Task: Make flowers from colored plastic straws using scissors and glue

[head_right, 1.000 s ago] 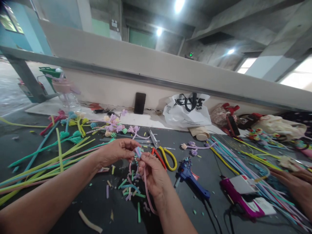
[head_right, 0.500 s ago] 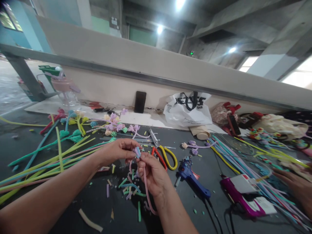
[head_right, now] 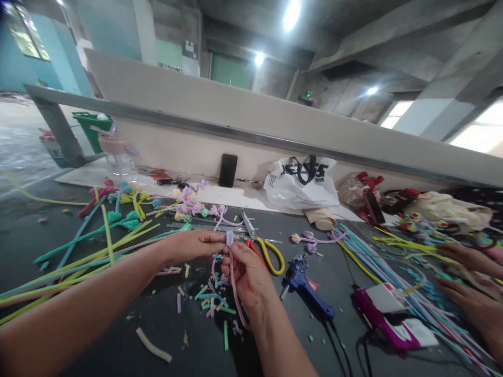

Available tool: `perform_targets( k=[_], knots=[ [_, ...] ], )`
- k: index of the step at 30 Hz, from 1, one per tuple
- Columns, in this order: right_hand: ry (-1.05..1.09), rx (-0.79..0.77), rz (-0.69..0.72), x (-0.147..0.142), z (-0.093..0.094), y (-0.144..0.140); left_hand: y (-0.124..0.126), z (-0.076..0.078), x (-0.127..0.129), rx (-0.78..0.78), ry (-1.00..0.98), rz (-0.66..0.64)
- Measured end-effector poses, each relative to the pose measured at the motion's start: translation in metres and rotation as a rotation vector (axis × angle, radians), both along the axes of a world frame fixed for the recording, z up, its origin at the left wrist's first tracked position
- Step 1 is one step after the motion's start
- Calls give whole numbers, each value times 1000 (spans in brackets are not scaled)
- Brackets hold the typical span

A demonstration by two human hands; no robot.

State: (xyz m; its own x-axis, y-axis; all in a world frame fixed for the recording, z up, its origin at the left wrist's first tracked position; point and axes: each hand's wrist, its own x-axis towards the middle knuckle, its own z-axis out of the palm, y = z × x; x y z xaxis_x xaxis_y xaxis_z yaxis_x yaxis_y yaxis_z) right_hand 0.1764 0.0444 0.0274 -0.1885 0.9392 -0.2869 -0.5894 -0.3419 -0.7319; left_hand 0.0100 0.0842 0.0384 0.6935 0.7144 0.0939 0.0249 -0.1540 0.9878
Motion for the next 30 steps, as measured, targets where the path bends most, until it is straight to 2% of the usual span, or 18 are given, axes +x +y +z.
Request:
perform_targets(
  k=[2, 5, 8, 11, 13, 15, 18, 20, 23, 26, 30],
  knots=[
    [2, 28, 13, -6, 8, -6, -18, 5, 3, -151, -97, 39],
    [1, 44, 83, -18, 19, -17, -45, 9, 2, -308, -310, 149],
    [-20, 49, 133, -32, 25, -29, -64, 10, -3, -428, -441, 244],
    [-106, 91, 210, -41, 29, -36, -74, 11, -9, -460, -487, 315],
    [-252, 173, 254, -42, 31, -37, -78, 14, -15, -448, -512, 365],
    [-446, 294, 214, -39, 36, -36, -82, 18, -23, -436, -529, 401],
    [-591, 419, 168, -35, 47, -34, -90, 29, -34, -474, -490, 314],
    [-539, 439, 272, -35, 55, -36, -96, 37, -37, -521, -429, 209],
    [-426, 422, 427, -36, 62, -38, -103, 43, -37, -574, -346, 148],
    [-383, 405, 467, -35, 57, -35, -104, 39, -34, -617, -346, 133],
    [-359, 389, 486, -28, 38, -25, -101, 19, -32, -713, -399, 131]
  ],
)
